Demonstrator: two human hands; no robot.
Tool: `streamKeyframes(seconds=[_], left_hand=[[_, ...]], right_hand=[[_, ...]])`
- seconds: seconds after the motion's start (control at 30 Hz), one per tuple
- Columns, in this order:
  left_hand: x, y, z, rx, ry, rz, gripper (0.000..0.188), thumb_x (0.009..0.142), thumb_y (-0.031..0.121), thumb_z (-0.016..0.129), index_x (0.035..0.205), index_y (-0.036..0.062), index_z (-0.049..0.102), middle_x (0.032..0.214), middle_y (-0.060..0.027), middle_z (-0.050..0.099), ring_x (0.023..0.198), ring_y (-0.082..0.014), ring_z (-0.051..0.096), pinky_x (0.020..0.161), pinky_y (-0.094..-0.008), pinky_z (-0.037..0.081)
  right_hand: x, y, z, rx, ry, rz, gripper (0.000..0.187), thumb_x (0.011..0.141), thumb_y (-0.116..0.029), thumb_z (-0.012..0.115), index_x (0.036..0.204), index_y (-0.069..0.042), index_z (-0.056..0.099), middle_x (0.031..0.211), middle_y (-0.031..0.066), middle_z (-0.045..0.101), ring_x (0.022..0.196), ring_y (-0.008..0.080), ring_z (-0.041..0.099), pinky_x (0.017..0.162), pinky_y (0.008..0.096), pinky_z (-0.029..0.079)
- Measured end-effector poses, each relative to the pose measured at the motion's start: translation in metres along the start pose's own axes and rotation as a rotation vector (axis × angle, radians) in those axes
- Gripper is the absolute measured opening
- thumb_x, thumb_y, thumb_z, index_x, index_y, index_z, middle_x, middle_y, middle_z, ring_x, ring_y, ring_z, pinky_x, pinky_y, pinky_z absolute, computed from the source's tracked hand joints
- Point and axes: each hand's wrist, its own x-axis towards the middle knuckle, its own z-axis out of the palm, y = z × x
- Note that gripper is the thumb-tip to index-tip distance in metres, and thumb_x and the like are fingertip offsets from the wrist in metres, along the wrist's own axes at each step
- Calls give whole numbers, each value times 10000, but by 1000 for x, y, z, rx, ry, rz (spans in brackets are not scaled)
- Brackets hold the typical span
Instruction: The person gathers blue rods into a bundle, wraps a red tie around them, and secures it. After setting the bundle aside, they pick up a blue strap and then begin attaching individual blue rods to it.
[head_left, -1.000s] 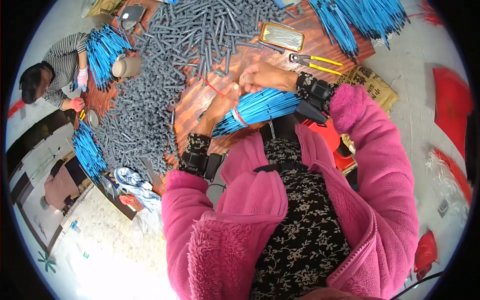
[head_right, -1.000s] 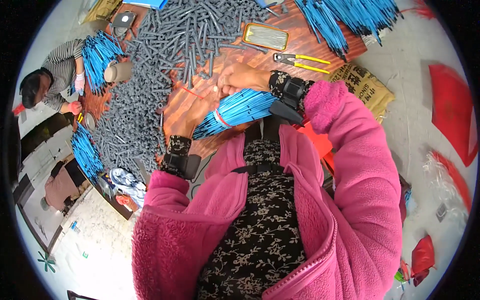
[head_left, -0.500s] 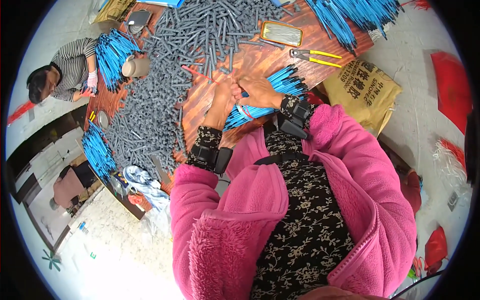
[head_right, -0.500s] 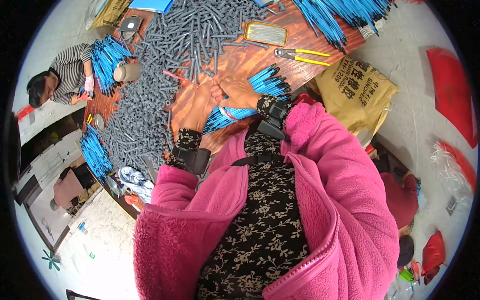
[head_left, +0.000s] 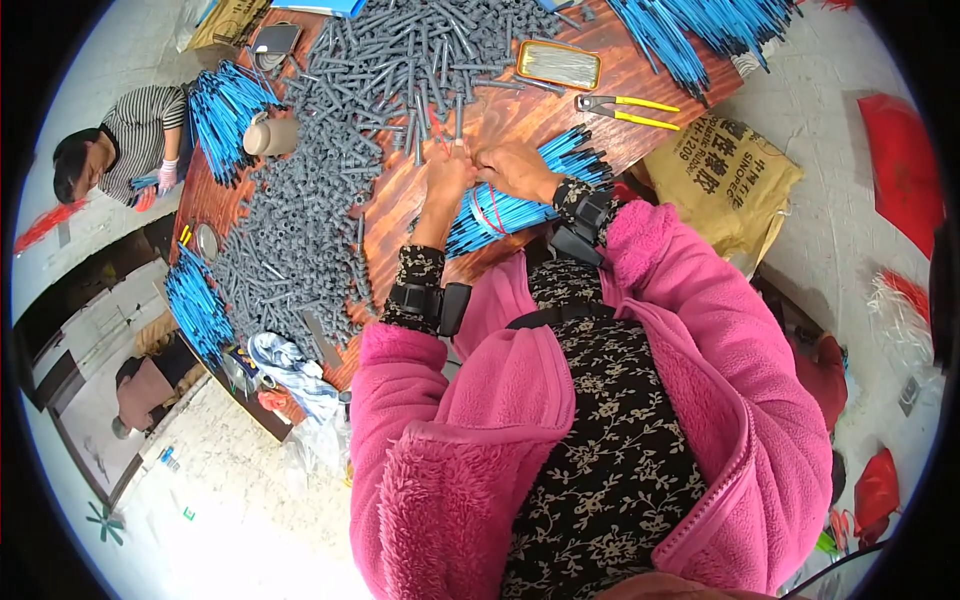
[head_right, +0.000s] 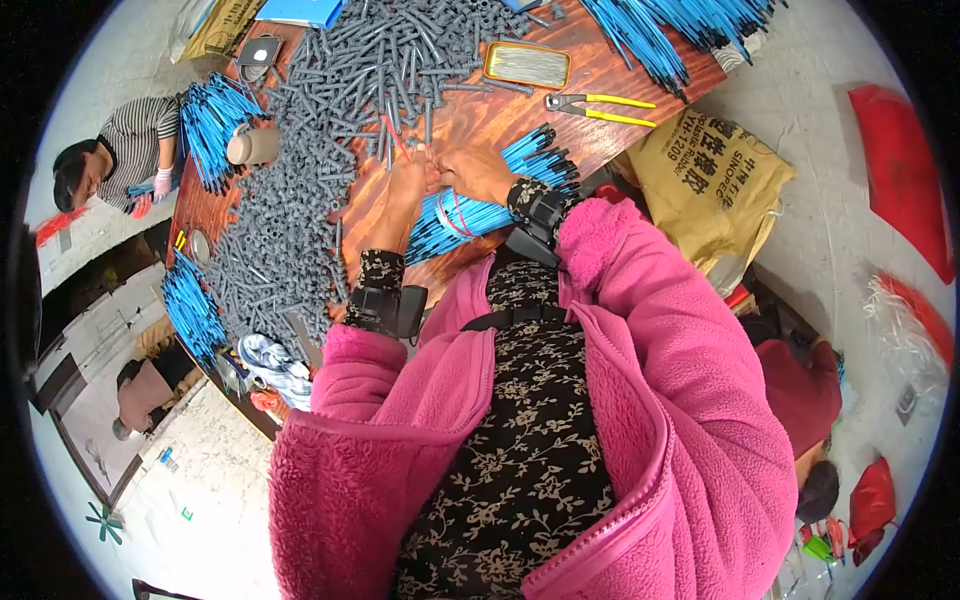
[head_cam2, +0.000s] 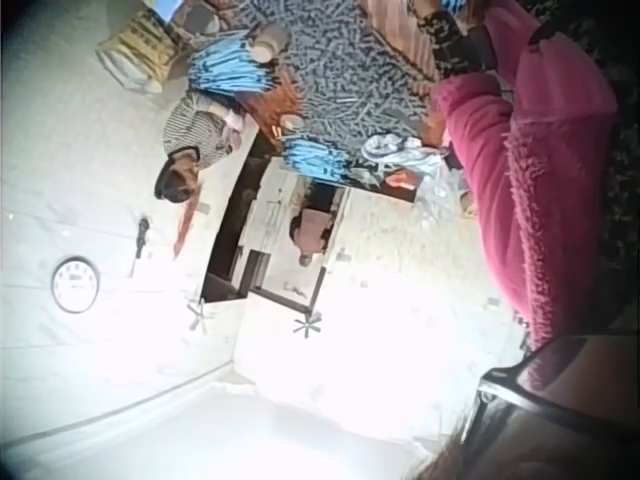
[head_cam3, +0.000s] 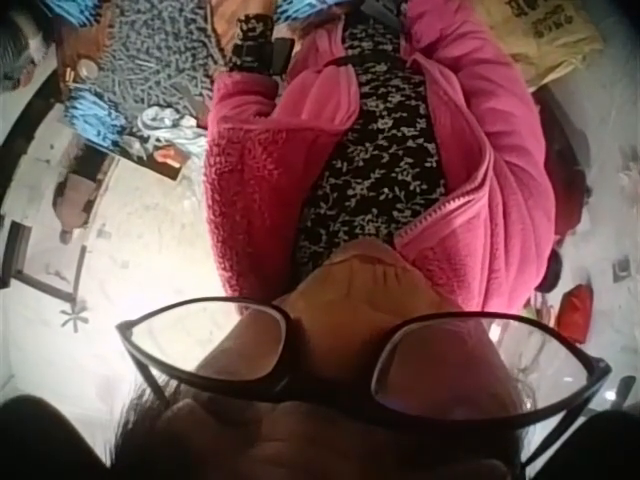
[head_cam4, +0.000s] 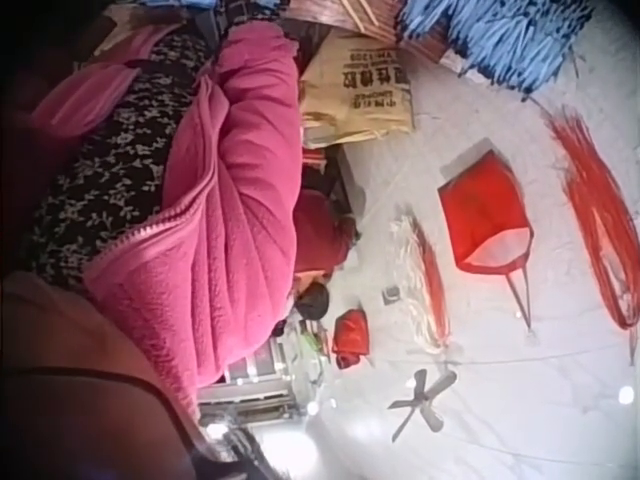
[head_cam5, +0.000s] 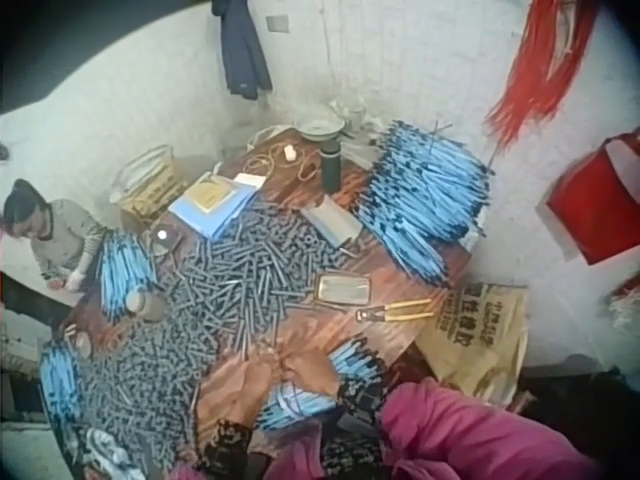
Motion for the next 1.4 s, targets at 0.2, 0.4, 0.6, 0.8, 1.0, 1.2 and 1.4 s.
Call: streamKeyframes(seconds=[0.2,0.4,0.6,0.8,1.0,1.2,1.4], left_hand=[[-17,3,-43,128,43,325,251,975,304,543,920,59,532,780,-25,575,670,-129,569,597,-266,469],[-85,0,-63,597,-257,514,753,670,398,829,1201,2,471,1129,-149,569,1044,-288,583,876,-382,479],[-77,-48,-77,1323,-249,507,1124,418,385,926,1329,-17,405,1264,-180,511,1229,-349,473,993,-442,400],[-92,-28,-78,1434,-35,539,1150,434,370,926,1386,21,384,1346,-163,453,1232,-346,425,1020,-432,349],[-90,-46,-87,1435,90,768,1084,443,399,914,1353,52,438,1306,-137,482,1151,-336,445,976,-455,349],[-82,-39,-77,1446,26,581,1064,507,479,866,1385,64,430,1291,-120,514,1194,-335,434,1000,-475,337],[-60,-64,-111,1090,-218,584,969,592,462,829,1385,52,451,1356,-118,497,1265,-339,415,1052,-487,315]], right_hand=[[-2,-27,8,71,-44,91,136,848,-208,625,870,-74,631,768,148,629,780,342,631,710,431,492],[6,-38,39,646,8,267,180,929,-211,542,877,-56,617,663,62,582,659,199,604,600,370,460],[14,-73,59,1145,-49,590,151,985,-144,480,964,-40,587,665,-13,470,584,81,472,519,261,391],[10,-82,59,1383,-85,568,123,989,-145,503,994,-43,571,698,-37,449,569,58,401,502,235,354],[3,-85,62,1607,50,654,107,989,-104,484,1008,-31,559,668,-47,408,538,61,363,481,233,327],[-2,-44,61,1634,-42,456,150,994,-154,514,1082,-40,557,719,-46,446,567,50,424,671,230,466],[4,-74,61,1359,136,604,200,1005,-152,489,1121,-13,572,873,6,580,567,54,414,715,251,507]])
